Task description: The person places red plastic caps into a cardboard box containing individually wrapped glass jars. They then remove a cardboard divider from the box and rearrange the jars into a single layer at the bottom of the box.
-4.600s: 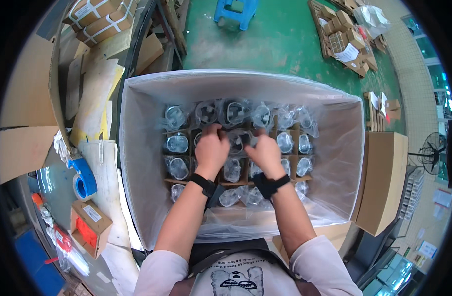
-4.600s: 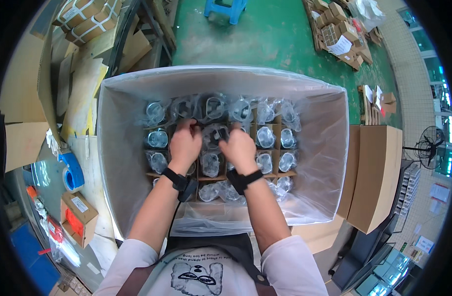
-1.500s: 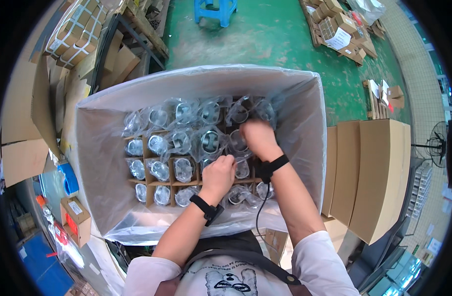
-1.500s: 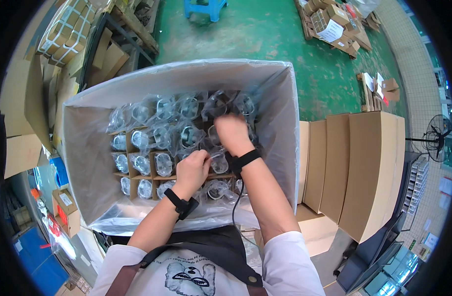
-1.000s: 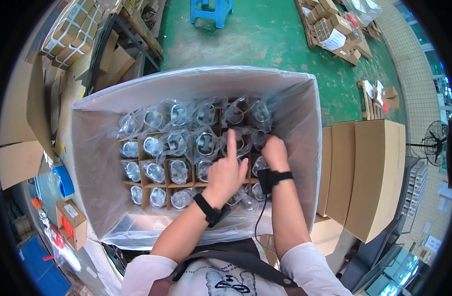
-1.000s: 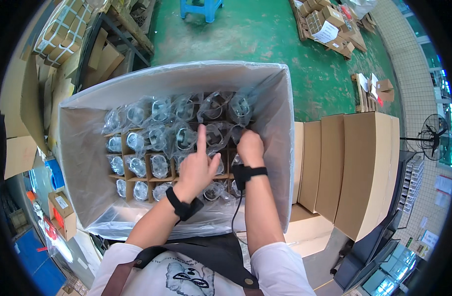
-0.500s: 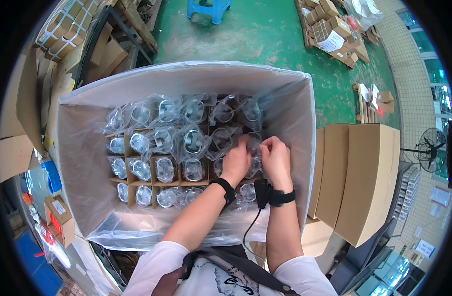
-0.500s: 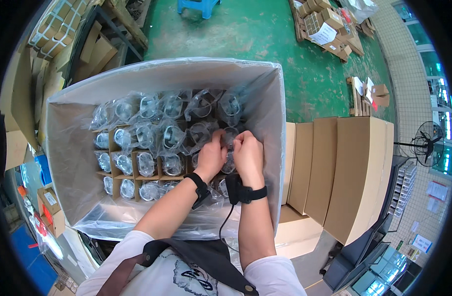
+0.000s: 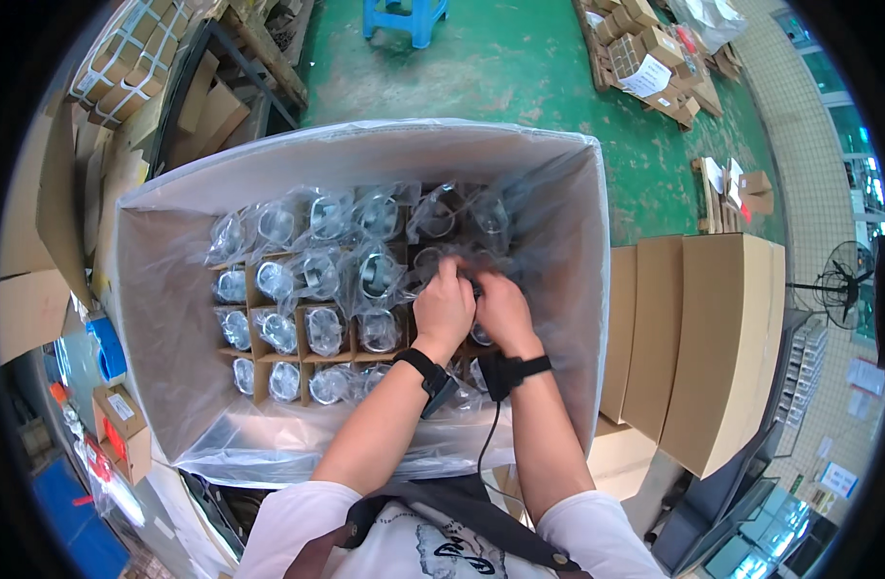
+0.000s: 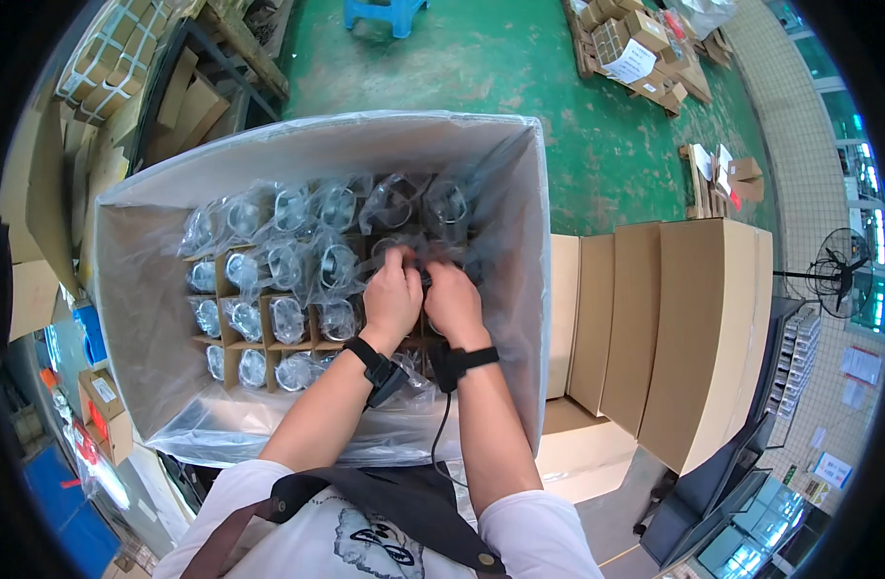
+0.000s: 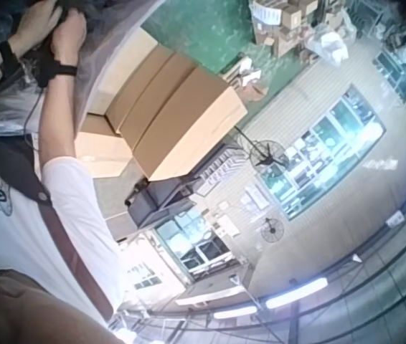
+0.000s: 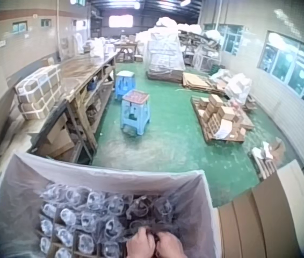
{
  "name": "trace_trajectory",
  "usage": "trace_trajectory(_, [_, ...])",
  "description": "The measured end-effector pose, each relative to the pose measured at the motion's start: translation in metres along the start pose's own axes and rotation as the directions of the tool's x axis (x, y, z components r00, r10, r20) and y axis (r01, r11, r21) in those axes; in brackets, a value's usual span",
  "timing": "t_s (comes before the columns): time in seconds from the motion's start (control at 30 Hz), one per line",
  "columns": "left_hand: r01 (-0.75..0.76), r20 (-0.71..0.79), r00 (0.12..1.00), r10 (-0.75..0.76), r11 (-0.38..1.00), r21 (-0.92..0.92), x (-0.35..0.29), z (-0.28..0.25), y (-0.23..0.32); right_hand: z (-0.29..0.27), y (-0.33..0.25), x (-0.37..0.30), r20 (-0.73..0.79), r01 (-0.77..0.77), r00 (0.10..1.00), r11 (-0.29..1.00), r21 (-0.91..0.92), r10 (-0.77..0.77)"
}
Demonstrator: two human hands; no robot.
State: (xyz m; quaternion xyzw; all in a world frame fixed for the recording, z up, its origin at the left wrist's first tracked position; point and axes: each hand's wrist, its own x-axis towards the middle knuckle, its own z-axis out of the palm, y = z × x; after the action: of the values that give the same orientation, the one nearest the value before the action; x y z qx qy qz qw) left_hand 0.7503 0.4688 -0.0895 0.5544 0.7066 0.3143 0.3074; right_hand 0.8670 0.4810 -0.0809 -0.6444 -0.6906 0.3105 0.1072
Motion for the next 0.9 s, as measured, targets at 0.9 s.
trace_trajectory(0.9, [-0.29, 0.44, 0.851, 0.287, 0.955, -0.063, -0.059, -0.122, 0.017, -0.036, -0.027, 0.033, 0.426, -0.317, 0.837, 0.939, -0.132, 0.342])
